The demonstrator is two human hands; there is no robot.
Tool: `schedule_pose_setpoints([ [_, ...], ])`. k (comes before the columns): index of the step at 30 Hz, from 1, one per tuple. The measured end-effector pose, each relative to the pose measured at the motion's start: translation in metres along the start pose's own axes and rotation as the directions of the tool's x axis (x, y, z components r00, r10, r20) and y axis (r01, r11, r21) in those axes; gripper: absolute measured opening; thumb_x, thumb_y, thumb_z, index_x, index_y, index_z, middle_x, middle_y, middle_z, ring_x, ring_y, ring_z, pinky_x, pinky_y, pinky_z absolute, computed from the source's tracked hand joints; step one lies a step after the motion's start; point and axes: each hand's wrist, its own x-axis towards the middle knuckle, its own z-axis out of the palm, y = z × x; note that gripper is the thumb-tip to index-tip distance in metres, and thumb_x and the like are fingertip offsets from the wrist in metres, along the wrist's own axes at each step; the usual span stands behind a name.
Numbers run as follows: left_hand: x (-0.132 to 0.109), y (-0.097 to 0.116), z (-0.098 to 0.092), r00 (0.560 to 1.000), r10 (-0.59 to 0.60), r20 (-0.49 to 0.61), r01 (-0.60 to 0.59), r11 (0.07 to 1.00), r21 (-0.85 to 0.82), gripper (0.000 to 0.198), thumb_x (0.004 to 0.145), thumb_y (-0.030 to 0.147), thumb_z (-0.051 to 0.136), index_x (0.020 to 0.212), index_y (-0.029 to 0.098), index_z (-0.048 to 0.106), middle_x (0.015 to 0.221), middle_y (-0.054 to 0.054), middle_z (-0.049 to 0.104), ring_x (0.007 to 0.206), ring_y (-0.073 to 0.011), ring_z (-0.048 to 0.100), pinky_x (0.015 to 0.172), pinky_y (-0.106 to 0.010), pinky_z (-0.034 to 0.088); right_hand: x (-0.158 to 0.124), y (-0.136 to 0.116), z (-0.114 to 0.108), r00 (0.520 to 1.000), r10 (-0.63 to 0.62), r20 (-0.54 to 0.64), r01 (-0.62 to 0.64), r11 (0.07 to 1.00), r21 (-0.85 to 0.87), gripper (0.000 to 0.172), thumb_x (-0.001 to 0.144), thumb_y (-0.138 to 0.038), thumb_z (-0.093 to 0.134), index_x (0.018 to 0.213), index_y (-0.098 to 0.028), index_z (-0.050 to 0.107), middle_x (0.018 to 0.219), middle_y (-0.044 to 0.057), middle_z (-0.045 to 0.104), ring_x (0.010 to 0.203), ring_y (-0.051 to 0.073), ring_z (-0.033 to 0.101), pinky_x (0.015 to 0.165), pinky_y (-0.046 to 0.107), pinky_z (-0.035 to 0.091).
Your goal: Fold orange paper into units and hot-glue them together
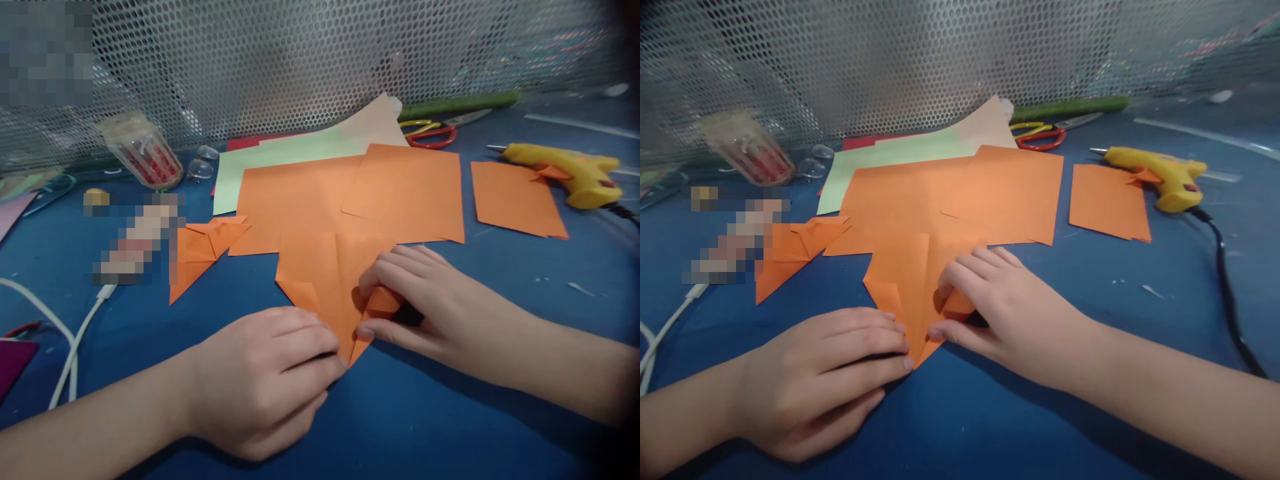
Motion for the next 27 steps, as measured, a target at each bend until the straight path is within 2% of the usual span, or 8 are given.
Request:
schedule_pose_setpoints([
  [3, 0.002, 0.001, -0.001, 0.999, -0.017, 0.035, 0.018, 1.0, -0.023, 0.027, 0.111, 0.007, 0.055, 0.127, 0.003, 0.077, 0.111, -0.015, 0.085, 0.102, -0.0252, 0.08, 0.107, -0.037, 0.067, -0.002, -0.002, -0.001, 0.995, 0.098, -0.019, -0.098, 0.995, -0.017, 0.039, 0.112, -0.063, 0.062, 0.099, -0.026, 0.063, 0.088, 0.004, 0.073, 0.077, 0.023, 0.069, 0.073, 0.038, 0.049],
  [7, 0.0, 0.001, -0.004, 0.99, -0.084, 0.11, 0.095, 0.99, -0.106, 0.029, 0.11, 0.011, 0.059, 0.127, 0.007, 0.082, 0.118, -0.018, 0.082, 0.106, -0.0276, 0.079, 0.118, -0.051, 0.062, -0.002, 0.001, -0.001, 0.984, 0.172, -0.038, -0.174, 0.984, -0.041, 0.036, 0.11, -0.06, 0.063, 0.097, -0.027, 0.06, 0.085, 0.003, 0.071, 0.077, 0.025, 0.068, 0.072, 0.04, 0.051],
  [9, -0.003, 0.001, -0.006, 0.972, -0.196, 0.127, 0.218, 0.958, -0.188, 0.029, 0.108, 0.016, 0.065, 0.13, 0.014, 0.083, 0.137, -0.02, 0.078, 0.13, -0.0324, 0.075, 0.124, -0.057, 0.057, -0.003, 0.007, 0.0, 0.979, 0.198, -0.045, -0.201, 0.978, -0.06, 0.032, 0.113, -0.056, 0.058, 0.097, -0.028, 0.059, 0.085, 0.003, 0.069, 0.075, 0.025, 0.068, 0.072, 0.04, 0.054],
  [11, -0.007, 0.003, -0.007, 0.936, -0.313, 0.162, 0.345, 0.906, -0.245, 0.031, 0.106, 0.023, 0.073, 0.134, 0.024, 0.084, 0.16, -0.017, 0.068, 0.158, -0.0394, 0.057, 0.128, -0.064, 0.052, -0.005, 0.017, 0.001, 0.97, 0.22, -0.102, -0.23, 0.967, -0.11, 0.029, 0.116, -0.052, 0.052, 0.104, -0.028, 0.063, 0.094, 0.006, 0.07, 0.081, 0.026, 0.071, 0.075, 0.042, 0.059],
  [14, -0.01, 0.005, -0.009, 0.902, -0.378, 0.21, 0.423, 0.871, -0.251, 0.039, 0.102, 0.028, 0.079, 0.141, 0.032, 0.081, 0.176, -0.014, 0.056, 0.168, -0.0443, 0.044, 0.128, -0.072, 0.048, -0.01, 0.029, 0.002, 0.953, 0.217, -0.212, -0.26, 0.944, -0.203, 0.035, 0.118, -0.049, 0.044, 0.128, -0.024, 0.068, 0.121, 0.016, 0.072, 0.106, 0.034, 0.076, 0.092, 0.052, 0.064],
  [20, -0.005, 0.01, -0.013, 0.92, -0.298, 0.254, 0.352, 0.914, -0.203, 0.042, 0.103, 0.038, 0.078, 0.143, 0.024, 0.075, 0.177, -0.018, 0.054, 0.154, -0.0449, 0.06, 0.124, -0.07, 0.053, -0.015, 0.018, 0.008, 0.961, 0.154, -0.229, -0.235, 0.891, -0.389, 0.058, 0.121, -0.054, 0.034, 0.146, -0.014, 0.068, 0.139, 0.026, 0.072, 0.119, 0.041, 0.074, 0.095, 0.059, 0.064],
  [24, -0.003, 0.016, -0.011, 0.926, -0.243, 0.289, 0.301, 0.937, -0.179, 0.048, 0.112, 0.045, 0.067, 0.151, 0.017, 0.069, 0.174, -0.02, 0.058, 0.156, -0.0422, 0.059, 0.125, -0.061, 0.055, -0.017, 0.008, 0.015, 0.968, 0.127, -0.218, -0.204, 0.902, -0.38, 0.072, 0.117, -0.069, 0.036, 0.15, -0.013, 0.066, 0.147, 0.027, 0.072, 0.128, 0.045, 0.072, 0.099, 0.062, 0.064],
  [27, -0.002, 0.018, -0.008, 0.934, -0.239, 0.267, 0.295, 0.935, -0.196, 0.046, 0.116, 0.04, 0.064, 0.151, 0.012, 0.069, 0.168, -0.024, 0.062, 0.154, -0.0374, 0.062, 0.126, -0.053, 0.056, -0.019, 0.01, 0.015, 0.973, 0.143, -0.181, -0.201, 0.912, -0.357, 0.077, 0.114, -0.073, 0.044, 0.155, -0.01, 0.064, 0.152, 0.027, 0.071, 0.133, 0.047, 0.07, 0.101, 0.063, 0.064],
])
